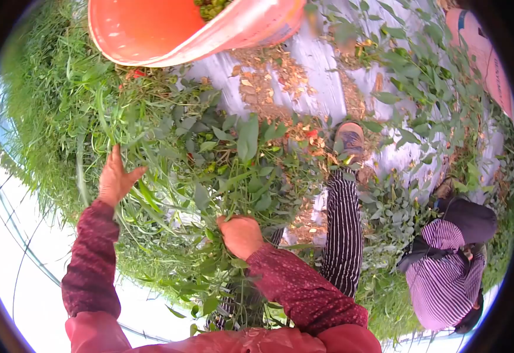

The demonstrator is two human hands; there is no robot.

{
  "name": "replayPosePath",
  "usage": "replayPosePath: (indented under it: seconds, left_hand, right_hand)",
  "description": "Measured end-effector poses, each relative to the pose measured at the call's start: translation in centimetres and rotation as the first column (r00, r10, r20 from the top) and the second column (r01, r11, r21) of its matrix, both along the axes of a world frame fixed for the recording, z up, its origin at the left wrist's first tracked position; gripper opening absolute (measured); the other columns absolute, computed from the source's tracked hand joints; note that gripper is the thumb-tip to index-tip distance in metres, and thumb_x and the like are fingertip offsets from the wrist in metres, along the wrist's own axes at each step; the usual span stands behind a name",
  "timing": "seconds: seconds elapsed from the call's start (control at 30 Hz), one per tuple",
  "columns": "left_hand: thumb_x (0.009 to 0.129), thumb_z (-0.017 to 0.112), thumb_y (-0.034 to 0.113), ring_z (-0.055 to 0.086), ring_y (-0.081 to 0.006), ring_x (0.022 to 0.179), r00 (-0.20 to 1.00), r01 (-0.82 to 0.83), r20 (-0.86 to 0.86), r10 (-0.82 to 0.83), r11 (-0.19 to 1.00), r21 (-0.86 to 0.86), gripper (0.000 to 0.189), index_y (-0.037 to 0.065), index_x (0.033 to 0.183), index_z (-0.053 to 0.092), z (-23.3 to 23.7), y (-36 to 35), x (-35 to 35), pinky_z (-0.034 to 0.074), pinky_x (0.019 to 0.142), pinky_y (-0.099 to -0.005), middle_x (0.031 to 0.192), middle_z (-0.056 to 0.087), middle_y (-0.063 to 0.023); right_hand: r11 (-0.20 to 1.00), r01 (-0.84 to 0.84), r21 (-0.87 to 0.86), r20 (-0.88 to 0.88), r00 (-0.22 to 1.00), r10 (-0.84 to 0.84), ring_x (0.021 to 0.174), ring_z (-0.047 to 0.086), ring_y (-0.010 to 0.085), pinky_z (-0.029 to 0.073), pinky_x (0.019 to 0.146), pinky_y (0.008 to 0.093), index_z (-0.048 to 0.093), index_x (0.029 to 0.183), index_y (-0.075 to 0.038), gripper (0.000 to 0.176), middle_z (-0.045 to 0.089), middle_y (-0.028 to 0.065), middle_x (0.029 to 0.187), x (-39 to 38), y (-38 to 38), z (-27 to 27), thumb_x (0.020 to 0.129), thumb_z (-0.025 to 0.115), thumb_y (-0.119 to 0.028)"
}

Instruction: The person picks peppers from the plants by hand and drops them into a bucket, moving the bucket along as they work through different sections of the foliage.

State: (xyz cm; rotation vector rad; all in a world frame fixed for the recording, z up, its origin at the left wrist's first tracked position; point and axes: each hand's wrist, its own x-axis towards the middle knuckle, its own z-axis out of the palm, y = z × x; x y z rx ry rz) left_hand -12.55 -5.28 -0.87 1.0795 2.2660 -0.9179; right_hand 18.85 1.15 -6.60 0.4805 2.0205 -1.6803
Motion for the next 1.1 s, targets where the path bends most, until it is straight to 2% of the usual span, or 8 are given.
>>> replayPosePath:
  seconds: [0.17, 0.3, 0.5, 0.63, 0.77, 0.83, 0.93, 1.1]
  left_hand:
    - [0.075, 0.060, 0.055, 0.051, -0.0375, 0.110, 0.738, -0.674, 0.038, 0.673, 0.739, 0.007, 0.098, -0.009, 0.135, 0.018, -6.2, -0.4, -1.5, 0.042, 0.093, -0.0373, 0.126, 0.042, -0.0314]
    - [0.079, 0.058, 0.050, 0.053, -0.0362, 0.108, 0.824, -0.544, 0.118, 0.554, 0.832, -0.107, 0.088, -0.009, 0.134, 0.024, -14.2, -3.2, -2.7, 0.043, 0.089, -0.0381, 0.122, 0.046, -0.0306]
    - [0.083, 0.061, 0.020, 0.060, -0.0296, 0.073, -0.133, -0.982, 0.516, 0.846, -0.184, 0.047, 0.042, -0.001, 0.117, 0.048, -14.6, -3.4, -2.1, 0.051, 0.062, -0.0439, 0.098, 0.059, -0.0147]
    - [0.083, 0.058, 0.015, 0.053, -0.0197, 0.056, -0.255, -0.940, 0.671, 0.696, -0.340, -0.005, 0.020, 0.002, 0.098, 0.054, -12.3, -8.3, -4.0, 0.047, 0.046, -0.0335, 0.076, 0.056, -0.0064]
    - [0.084, 0.054, 0.017, 0.051, -0.0192, 0.050, 0.278, -0.934, 0.373, 0.885, 0.160, 0.319, 0.012, 0.009, 0.090, 0.060, -9.9, -20.8, -11.7, 0.042, 0.046, -0.0332, 0.061, 0.053, -0.0032]
    - [0.082, 0.056, 0.023, 0.061, -0.0264, 0.062, 0.888, -0.389, -0.139, 0.438, 0.878, 0.281, 0.018, 0.009, 0.090, 0.064, -9.1, -28.5, -18.0, 0.048, 0.055, -0.0383, 0.072, 0.062, -0.0097]
    - [0.081, 0.056, 0.029, 0.064, -0.0307, 0.079, 0.930, 0.014, -0.359, -0.078, 0.984, -0.179, 0.025, 0.011, 0.094, 0.066, -4.8, -20.7, -12.3, 0.050, 0.067, -0.0411, 0.087, 0.065, -0.0135]
    - [0.079, 0.060, 0.036, 0.063, -0.0327, 0.083, 0.949, -0.304, -0.195, 0.250, 0.888, -0.345, 0.031, 0.010, 0.095, 0.066, -11.3, -22.4, -8.2, 0.049, 0.070, -0.0437, 0.087, 0.065, -0.0143]
  right_hand:
    - [0.998, -0.053, 0.026, -0.002, 0.999, 0.053, 0.061, 0.058, 0.0325, 0.045, 0.057, 0.0435, 0.053, 0.105, -0.004, 0.036, 0.053, 0.0129, 0.058, 0.0, -0.7, -0.4, 0.070, 0.055, -0.012]
    - [0.998, -0.056, 0.033, 0.008, 0.998, 0.055, 0.063, 0.058, 0.0337, 0.045, 0.059, 0.0445, 0.052, 0.106, -0.004, 0.038, 0.055, 0.0144, 0.061, 0.1, -1.1, -0.3, 0.068, 0.056, -0.011]
    - [0.999, -0.043, 0.014, 0.011, 0.999, 0.043, 0.063, 0.058, 0.0342, 0.046, 0.059, 0.0443, 0.051, 0.106, -0.005, 0.040, 0.054, 0.0155, 0.061, 0.1, -0.6, -0.3, 0.066, 0.056, -0.009]
    - [0.999, -0.030, 0.009, 0.005, 1.000, 0.030, 0.063, 0.058, 0.0340, 0.045, 0.058, 0.0446, 0.051, 0.106, -0.006, 0.041, 0.053, 0.0155, 0.060, 0.5, -1.2, -0.5, 0.065, 0.055, -0.007]
    - [0.992, -0.100, 0.082, 0.006, 0.995, 0.100, 0.061, 0.059, 0.0297, 0.046, 0.056, 0.0415, 0.051, 0.095, -0.004, 0.029, 0.053, 0.0108, 0.056, 0.2, -1.0, -0.3, 0.067, 0.055, -0.011]
    - [0.996, -0.088, 0.026, 0.042, 0.995, 0.087, 0.063, 0.058, 0.0348, 0.045, 0.057, 0.0447, 0.051, 0.104, -0.006, 0.040, 0.055, 0.0154, 0.062, 0.3, -1.4, -0.5, 0.064, 0.055, -0.006]
    - [0.996, -0.081, 0.038, 0.006, 0.997, 0.081, 0.064, 0.058, 0.0352, 0.045, 0.058, 0.0450, 0.051, 0.102, -0.006, 0.037, 0.055, 0.0152, 0.064, 0.6, -2.0, -0.8, 0.065, 0.055, -0.007]
    - [0.989, -0.143, 0.021, 0.057, 0.988, 0.142, 0.066, 0.058, 0.0360, 0.045, 0.058, 0.0455, 0.050, 0.094, -0.006, 0.026, 0.056, 0.0156, 0.066, 0.0, -2.4, -0.7, 0.068, 0.056, -0.010]
